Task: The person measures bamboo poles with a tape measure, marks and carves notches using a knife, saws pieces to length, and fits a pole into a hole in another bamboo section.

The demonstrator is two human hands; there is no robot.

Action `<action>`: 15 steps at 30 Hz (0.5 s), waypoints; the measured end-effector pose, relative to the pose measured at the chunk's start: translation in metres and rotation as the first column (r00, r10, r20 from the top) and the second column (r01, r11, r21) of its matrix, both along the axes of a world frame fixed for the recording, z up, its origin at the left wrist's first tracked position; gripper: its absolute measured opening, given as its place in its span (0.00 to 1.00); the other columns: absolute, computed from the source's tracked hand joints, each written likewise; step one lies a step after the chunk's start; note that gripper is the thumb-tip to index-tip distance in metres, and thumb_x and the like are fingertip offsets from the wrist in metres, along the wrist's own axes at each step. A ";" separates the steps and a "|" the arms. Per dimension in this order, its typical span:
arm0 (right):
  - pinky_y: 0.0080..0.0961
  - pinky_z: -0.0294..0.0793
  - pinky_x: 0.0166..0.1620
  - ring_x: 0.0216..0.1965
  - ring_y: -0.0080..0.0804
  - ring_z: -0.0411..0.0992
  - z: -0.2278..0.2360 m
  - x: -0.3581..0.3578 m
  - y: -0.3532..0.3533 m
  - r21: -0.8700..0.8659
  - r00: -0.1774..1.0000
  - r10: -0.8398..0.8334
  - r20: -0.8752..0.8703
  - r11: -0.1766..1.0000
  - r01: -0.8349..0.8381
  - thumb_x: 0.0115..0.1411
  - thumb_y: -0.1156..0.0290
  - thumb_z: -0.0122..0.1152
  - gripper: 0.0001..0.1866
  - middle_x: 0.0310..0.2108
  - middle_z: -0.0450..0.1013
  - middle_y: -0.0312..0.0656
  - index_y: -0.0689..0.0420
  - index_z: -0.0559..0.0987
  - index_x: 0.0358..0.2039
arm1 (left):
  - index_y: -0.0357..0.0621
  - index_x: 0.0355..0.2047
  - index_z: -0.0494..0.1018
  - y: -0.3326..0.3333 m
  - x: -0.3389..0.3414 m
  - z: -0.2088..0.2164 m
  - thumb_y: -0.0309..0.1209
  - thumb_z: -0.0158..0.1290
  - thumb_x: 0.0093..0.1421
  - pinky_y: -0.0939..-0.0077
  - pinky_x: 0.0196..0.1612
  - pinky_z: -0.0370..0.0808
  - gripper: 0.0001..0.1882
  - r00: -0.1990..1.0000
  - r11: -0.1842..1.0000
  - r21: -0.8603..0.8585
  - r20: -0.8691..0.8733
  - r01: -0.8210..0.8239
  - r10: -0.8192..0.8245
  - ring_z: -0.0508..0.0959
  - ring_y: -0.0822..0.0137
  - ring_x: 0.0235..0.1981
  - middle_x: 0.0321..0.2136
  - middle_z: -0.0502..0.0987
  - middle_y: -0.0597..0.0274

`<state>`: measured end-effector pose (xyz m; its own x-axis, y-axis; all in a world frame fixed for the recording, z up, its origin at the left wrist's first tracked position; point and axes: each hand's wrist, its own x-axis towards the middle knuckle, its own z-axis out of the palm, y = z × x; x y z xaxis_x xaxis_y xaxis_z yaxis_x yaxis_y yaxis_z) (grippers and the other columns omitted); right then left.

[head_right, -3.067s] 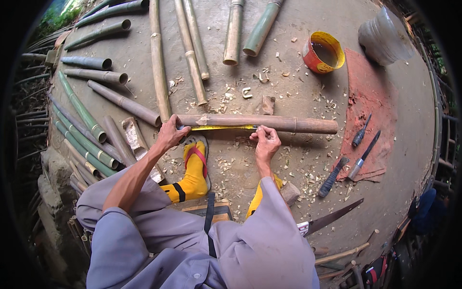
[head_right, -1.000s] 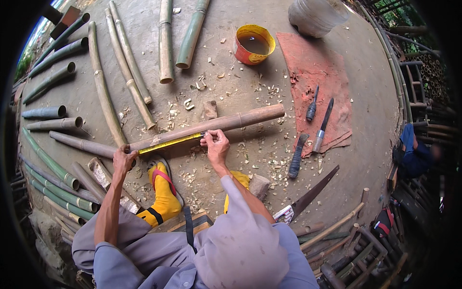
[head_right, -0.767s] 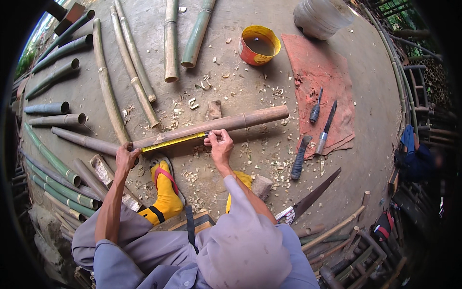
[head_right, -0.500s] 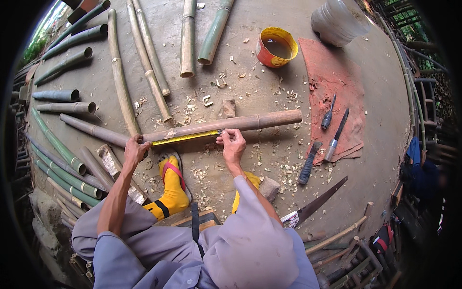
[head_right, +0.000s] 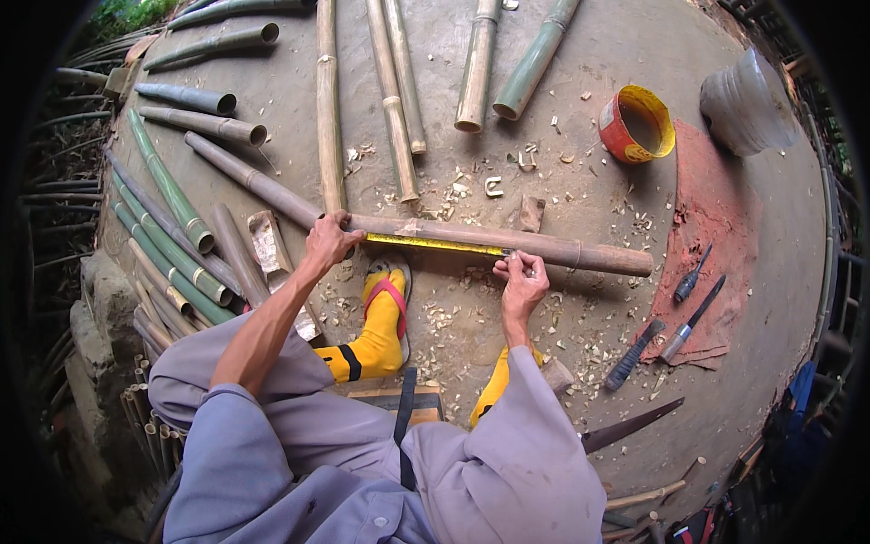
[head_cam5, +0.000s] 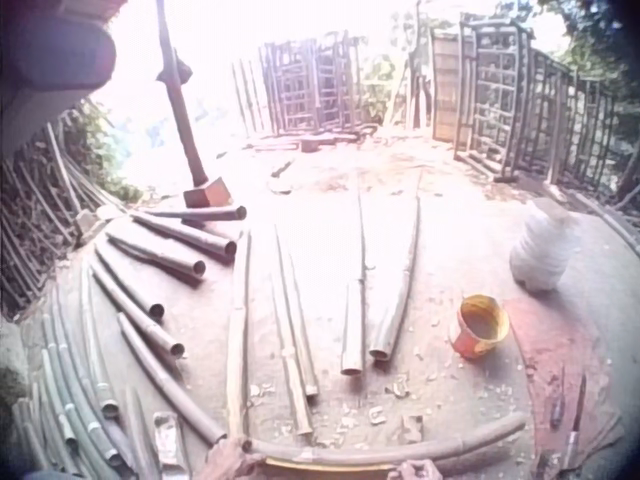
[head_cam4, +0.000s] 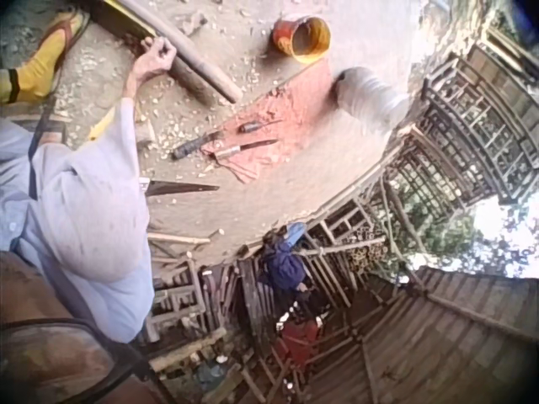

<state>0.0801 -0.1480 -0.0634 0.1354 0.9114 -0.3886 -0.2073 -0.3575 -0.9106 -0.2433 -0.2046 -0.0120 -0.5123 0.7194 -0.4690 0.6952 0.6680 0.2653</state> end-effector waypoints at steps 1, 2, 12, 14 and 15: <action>0.23 0.80 0.28 0.24 0.27 0.75 0.000 0.001 0.000 -0.002 1.000 0.000 0.003 1.000 0.000 0.60 0.76 0.54 0.05 0.26 0.72 0.43 0.66 0.72 0.34 | 0.42 0.41 0.74 0.001 0.001 0.001 0.45 0.60 0.46 0.58 0.41 0.74 0.25 1.000 1.000 -0.010 0.003 -0.006 0.006 0.78 0.47 0.38 0.33 0.78 0.44; 0.23 0.80 0.28 0.24 0.27 0.75 0.001 0.001 0.001 -0.004 1.000 0.001 0.004 1.000 -0.001 0.60 0.76 0.54 0.05 0.26 0.72 0.43 0.66 0.72 0.33 | 0.43 0.42 0.75 0.001 0.001 0.001 0.45 0.59 0.46 0.60 0.42 0.74 0.26 1.000 1.000 -0.019 0.005 -0.014 0.014 0.78 0.48 0.38 0.33 0.78 0.45; 0.23 0.80 0.28 0.24 0.27 0.75 0.003 0.001 0.001 -0.001 1.000 0.003 0.008 1.000 -0.003 0.60 0.76 0.54 0.05 0.26 0.72 0.42 0.66 0.72 0.33 | 0.42 0.40 0.75 0.002 0.001 0.001 0.45 0.60 0.46 0.58 0.41 0.74 0.25 1.000 1.000 0.003 0.022 -0.015 0.015 0.78 0.48 0.38 0.33 0.78 0.44; 0.23 0.80 0.28 0.24 0.27 0.75 0.003 0.001 0.001 0.000 1.000 0.004 0.011 1.000 -0.004 0.60 0.76 0.54 0.05 0.26 0.72 0.42 0.66 0.72 0.33 | 0.41 0.39 0.74 0.000 0.000 -0.001 0.45 0.61 0.47 0.55 0.39 0.74 0.24 1.000 0.999 0.045 0.023 0.001 -0.002 0.77 0.45 0.37 0.32 0.77 0.44; 0.23 0.80 0.28 0.24 0.27 0.75 0.004 0.001 0.001 0.001 1.000 0.004 0.013 1.000 -0.004 0.60 0.76 0.54 0.05 0.26 0.72 0.42 0.66 0.72 0.33 | 0.41 0.39 0.74 0.000 0.000 0.000 0.45 0.61 0.47 0.55 0.39 0.74 0.24 1.000 0.999 0.039 0.022 0.002 -0.002 0.77 0.45 0.37 0.32 0.77 0.44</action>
<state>0.0809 -0.1470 -0.0598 0.1373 0.9123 -0.3859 -0.1941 -0.3573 -0.9136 -0.2429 -0.2047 -0.0124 -0.5008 0.7383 -0.4518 0.6903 0.6556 0.3061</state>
